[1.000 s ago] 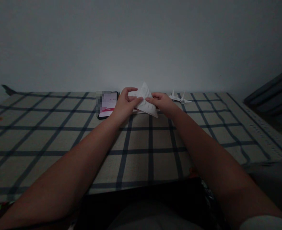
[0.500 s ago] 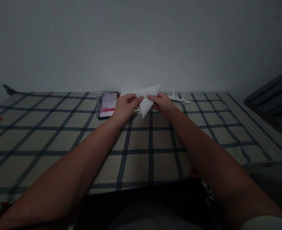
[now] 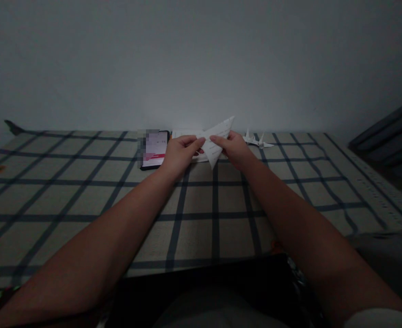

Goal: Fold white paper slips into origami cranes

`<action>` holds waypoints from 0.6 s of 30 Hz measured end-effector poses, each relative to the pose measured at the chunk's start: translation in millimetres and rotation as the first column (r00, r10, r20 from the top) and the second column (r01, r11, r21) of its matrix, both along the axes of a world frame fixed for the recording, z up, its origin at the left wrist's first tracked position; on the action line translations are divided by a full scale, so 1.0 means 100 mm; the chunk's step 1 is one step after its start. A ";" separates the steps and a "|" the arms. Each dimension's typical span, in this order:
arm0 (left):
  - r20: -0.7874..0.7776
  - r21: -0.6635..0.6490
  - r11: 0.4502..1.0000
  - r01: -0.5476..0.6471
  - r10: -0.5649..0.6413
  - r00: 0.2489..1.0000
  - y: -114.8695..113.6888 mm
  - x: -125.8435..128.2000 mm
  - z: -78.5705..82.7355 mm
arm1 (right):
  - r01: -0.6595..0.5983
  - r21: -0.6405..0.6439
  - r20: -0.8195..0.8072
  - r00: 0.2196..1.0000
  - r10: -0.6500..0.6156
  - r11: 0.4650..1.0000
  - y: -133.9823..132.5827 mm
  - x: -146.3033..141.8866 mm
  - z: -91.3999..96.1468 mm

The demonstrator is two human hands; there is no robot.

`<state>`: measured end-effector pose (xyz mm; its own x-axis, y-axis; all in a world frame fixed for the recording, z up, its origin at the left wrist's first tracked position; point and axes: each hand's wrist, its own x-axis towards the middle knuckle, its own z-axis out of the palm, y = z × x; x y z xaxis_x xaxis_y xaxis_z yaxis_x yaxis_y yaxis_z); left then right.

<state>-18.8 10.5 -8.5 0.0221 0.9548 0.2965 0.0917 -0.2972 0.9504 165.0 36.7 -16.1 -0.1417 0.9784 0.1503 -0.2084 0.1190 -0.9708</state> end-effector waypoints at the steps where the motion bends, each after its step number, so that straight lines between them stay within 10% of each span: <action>1: 0.006 0.003 1.000 0.011 -0.011 1.000 0.00 0.00 -0.01 | 0.006 0.003 0.003 1.000 -0.006 1.000 0.00 0.00 0.00; 18: 0.032 -0.044 0.998 0.034 -0.033 0.999 0.02 0.02 -0.04 | -0.008 0.050 0.041 0.999 0.006 0.999 0.04 0.03 -0.01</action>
<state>-16.6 13.0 -12.9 0.0458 0.9658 0.2551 0.0527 -0.2573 0.9649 168.2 40.8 -16.7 -0.1552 0.9688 0.1930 -0.1698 0.1662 -0.9713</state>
